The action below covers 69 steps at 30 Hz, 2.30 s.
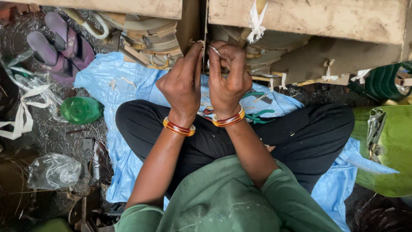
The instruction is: The person sits on a blue tarp and ties white straps around wooden dowels on a wooden structure. They use pliers to cut the excess strap after each tie. The person repeats this process for multiple dowels.
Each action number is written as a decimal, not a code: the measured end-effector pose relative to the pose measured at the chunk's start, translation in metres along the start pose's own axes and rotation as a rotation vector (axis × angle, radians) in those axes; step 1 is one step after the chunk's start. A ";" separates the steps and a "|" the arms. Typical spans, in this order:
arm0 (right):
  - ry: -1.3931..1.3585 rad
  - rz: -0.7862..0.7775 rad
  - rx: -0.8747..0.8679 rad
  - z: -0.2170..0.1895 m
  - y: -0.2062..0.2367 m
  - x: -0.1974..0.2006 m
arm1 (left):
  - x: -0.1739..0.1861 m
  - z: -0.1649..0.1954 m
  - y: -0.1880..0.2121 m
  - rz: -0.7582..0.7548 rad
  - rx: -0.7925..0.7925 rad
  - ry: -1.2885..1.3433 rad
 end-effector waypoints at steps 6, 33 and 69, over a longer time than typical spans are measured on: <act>-0.036 -0.018 -0.029 0.004 0.012 0.001 | -0.004 -0.001 0.002 0.025 0.021 -0.001; 0.027 -0.066 -0.028 -0.001 0.006 -0.004 | -0.006 -0.005 0.006 0.052 0.078 0.010; 0.697 0.081 0.379 -0.004 0.010 -0.026 | 0.012 -0.049 0.011 0.203 0.271 0.654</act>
Point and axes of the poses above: each hand's wrist, its own y-axis away from the middle knuckle, its own x-axis out of the back of the hand, z = x × y, the point moved 2 cm from there along -y, towards the middle knuckle, and after that the axes turned 11 degrees about -x, right-handed, at the moved point
